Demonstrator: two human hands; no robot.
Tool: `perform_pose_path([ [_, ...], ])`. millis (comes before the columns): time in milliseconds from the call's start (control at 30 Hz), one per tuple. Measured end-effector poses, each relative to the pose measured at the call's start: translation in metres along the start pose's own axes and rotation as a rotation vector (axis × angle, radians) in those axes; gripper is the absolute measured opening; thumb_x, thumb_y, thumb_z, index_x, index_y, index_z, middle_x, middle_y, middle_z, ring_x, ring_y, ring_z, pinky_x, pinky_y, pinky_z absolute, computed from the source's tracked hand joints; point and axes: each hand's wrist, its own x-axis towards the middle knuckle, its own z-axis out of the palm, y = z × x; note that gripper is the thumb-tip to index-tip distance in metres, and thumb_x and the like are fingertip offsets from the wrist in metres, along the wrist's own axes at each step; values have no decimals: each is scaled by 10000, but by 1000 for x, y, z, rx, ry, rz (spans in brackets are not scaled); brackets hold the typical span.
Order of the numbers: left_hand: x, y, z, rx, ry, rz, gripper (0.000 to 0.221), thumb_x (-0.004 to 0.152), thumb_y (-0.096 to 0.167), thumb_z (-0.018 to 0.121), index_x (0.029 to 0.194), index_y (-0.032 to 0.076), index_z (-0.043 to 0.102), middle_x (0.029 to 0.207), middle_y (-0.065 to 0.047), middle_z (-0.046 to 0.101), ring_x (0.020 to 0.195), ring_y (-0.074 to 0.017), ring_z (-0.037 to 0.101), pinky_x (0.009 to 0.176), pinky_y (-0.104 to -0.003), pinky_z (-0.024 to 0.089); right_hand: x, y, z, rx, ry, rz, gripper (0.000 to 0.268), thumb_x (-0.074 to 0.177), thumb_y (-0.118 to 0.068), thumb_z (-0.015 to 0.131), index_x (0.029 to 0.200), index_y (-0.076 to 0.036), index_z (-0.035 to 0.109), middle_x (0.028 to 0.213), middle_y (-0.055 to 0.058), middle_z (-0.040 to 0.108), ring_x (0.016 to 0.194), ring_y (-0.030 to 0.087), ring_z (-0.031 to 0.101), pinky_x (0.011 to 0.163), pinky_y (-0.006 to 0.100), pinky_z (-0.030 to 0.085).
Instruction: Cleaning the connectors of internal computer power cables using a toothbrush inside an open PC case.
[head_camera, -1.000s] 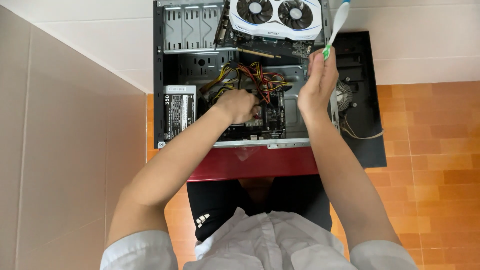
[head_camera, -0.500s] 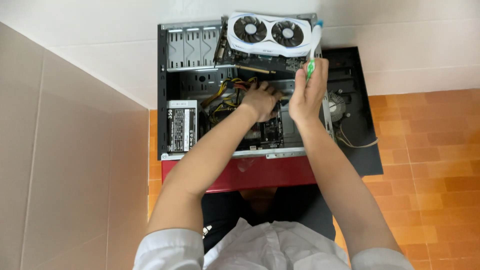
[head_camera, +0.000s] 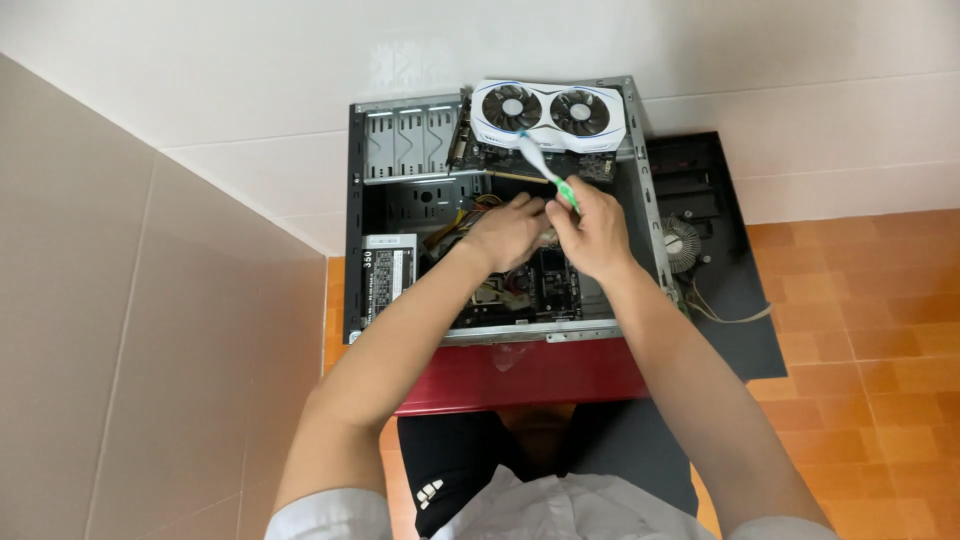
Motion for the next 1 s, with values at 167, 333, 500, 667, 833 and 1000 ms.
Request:
perform_pose_path([
  [167, -41, -16, -13, -365, -1, -193, 338, 1058, 219, 520, 1281, -22, 602, 1236, -252, 618, 1196, -475, 596, 995, -555, 541, -7, -11, 7, 20, -245, 89, 319, 925, -263, 672, 694, -125, 499, 526, 99, 522, 570, 362, 614, 540, 421, 435],
  [333, -65, -22, -46, -507, 145, -375, 369, 1073, 302, 491, 1157, 19, 712, 917, -135, 774, 980, -419, 723, 877, -543, 561, 0, -42, -3, 22, -437, 205, 365, 909, -287, 650, 639, -94, 499, 495, 102, 514, 534, 326, 588, 538, 420, 425],
  [500, -70, -21, -48, -483, 230, -416, 418, 1083, 376, 507, 1311, 68, 675, 813, -76, 782, 906, -348, 750, 819, -504, 572, 6, -34, 1, 17, -380, 269, 457, 1032, -308, 526, 625, -106, 485, 444, 55, 463, 461, 255, 525, 500, 364, 412],
  [667, -71, -20, -49, -463, 335, -394, 341, 1076, 380, 501, 1003, 110, 697, 743, -64, 761, 818, -391, 732, 744, -510, 573, 4, -30, 2, -21, -373, 265, 480, 1051, -346, 500, 638, -102, 499, 465, 124, 490, 495, 341, 555, 534, 399, 435],
  [833, -72, -23, -46, -466, 378, -421, 314, 1067, 415, 508, 964, 163, 666, 742, -33, 752, 823, -373, 727, 740, -498, 569, 7, -38, 1, 4, -317, 286, 502, 1079, -302, 479, 604, -141, 471, 417, 35, 461, 423, 207, 487, 500, 316, 406],
  [1000, -73, -15, -53, -461, 415, -403, 305, 1054, 396, 539, 959, 134, 662, 798, -164, 734, 848, -453, 706, 751, -539, 562, 8, -46, 0, -15, -298, 237, 498, 1070, -283, 494, 602, -122, 442, 405, 79, 429, 402, 242, 447, 470, 326, 382],
])
